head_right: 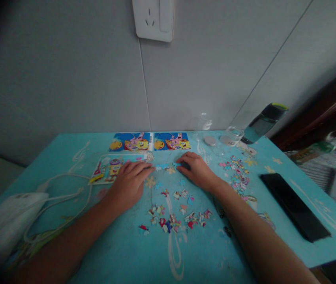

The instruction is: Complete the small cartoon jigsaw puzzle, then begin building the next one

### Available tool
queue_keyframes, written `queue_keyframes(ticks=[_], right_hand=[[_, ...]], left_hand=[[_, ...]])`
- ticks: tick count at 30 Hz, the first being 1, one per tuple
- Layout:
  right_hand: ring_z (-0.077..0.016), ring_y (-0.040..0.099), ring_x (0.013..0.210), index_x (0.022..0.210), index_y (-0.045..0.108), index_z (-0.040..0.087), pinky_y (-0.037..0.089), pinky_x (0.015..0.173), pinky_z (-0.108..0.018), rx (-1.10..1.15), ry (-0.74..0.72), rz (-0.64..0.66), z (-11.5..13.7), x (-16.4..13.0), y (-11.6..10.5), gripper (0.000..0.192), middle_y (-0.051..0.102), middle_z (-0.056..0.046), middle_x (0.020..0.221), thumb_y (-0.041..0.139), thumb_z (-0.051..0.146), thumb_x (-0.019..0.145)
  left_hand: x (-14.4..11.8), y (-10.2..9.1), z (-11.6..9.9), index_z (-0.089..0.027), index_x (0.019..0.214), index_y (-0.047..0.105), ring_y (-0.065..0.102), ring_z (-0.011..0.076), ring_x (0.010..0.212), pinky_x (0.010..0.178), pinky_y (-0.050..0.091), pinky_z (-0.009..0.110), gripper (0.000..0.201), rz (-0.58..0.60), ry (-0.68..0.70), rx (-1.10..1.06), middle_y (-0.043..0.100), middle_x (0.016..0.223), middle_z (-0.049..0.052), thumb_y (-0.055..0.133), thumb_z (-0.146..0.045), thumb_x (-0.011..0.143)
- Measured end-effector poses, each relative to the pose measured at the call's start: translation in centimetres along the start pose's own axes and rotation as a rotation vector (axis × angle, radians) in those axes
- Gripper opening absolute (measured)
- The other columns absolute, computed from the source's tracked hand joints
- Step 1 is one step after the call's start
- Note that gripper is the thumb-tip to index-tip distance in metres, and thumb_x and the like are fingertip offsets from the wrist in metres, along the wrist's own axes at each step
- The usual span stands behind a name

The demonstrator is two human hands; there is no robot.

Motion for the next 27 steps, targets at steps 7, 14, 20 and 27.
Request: queue_keyframes(ticks=[7,14,20,27], right_hand=[[-0.0217,0.062,0.098,0.107,0.069,0.022,0.050,0.091,-0.038,-0.007,-0.002,0.002,0.2,0.2,0.0,0.016,0.066,-0.008,0.105,0.064,0.025,0.092],[-0.0227,0.062,0.099,0.107,0.070,0.020,0.050,0.092,-0.039,-0.057,0.003,0.020,0.2,0.1,-0.5,0.017,0.067,-0.008,0.104,0.064,0.028,0.092],[-0.0226,0.064,0.097,0.106,0.071,0.022,0.050,0.091,-0.039,-0.094,0.056,0.057,-0.6,-0.7,-1.6,0.018,0.068,-0.008,0.105,0.063,0.030,0.093],[-0.0229,0.066,0.095,0.107,0.073,0.023,0.053,0.089,-0.039,-0.072,0.095,0.070,-0.9,-1.2,-2.0,0.020,0.068,-0.008,0.106,0.063,0.031,0.092]], left_hand=[[0.0,0.1,0.0,-0.025,0.130,0.061,0.049,0.0286,0.126,0.114,0.028,0.055,0.051,0.008,-0.004,0.012,0.061,0.132,0.006,0.049,-0.005,0.085],[0.0,0.1,0.1,-0.024,0.130,0.061,0.049,0.0286,0.125,0.113,0.028,0.056,0.051,0.015,-0.002,0.015,0.061,0.133,0.005,0.048,-0.004,0.085],[0.0,-0.1,0.0,-0.024,0.130,0.060,0.050,0.0281,0.124,0.114,0.028,0.055,0.050,0.013,-0.003,0.006,0.061,0.132,0.006,0.048,-0.005,0.086],[0.0,-0.1,0.0,-0.024,0.131,0.060,0.049,0.0278,0.126,0.114,0.028,0.054,0.051,0.008,0.001,-0.001,0.061,0.132,0.006,0.047,-0.004,0.085]])
Point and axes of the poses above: each hand's wrist, its own x-axis towards the middle knuckle, its own y-axis out of the palm, z = x × y, the point moved 2 cm from there along x, towards the middle knuckle
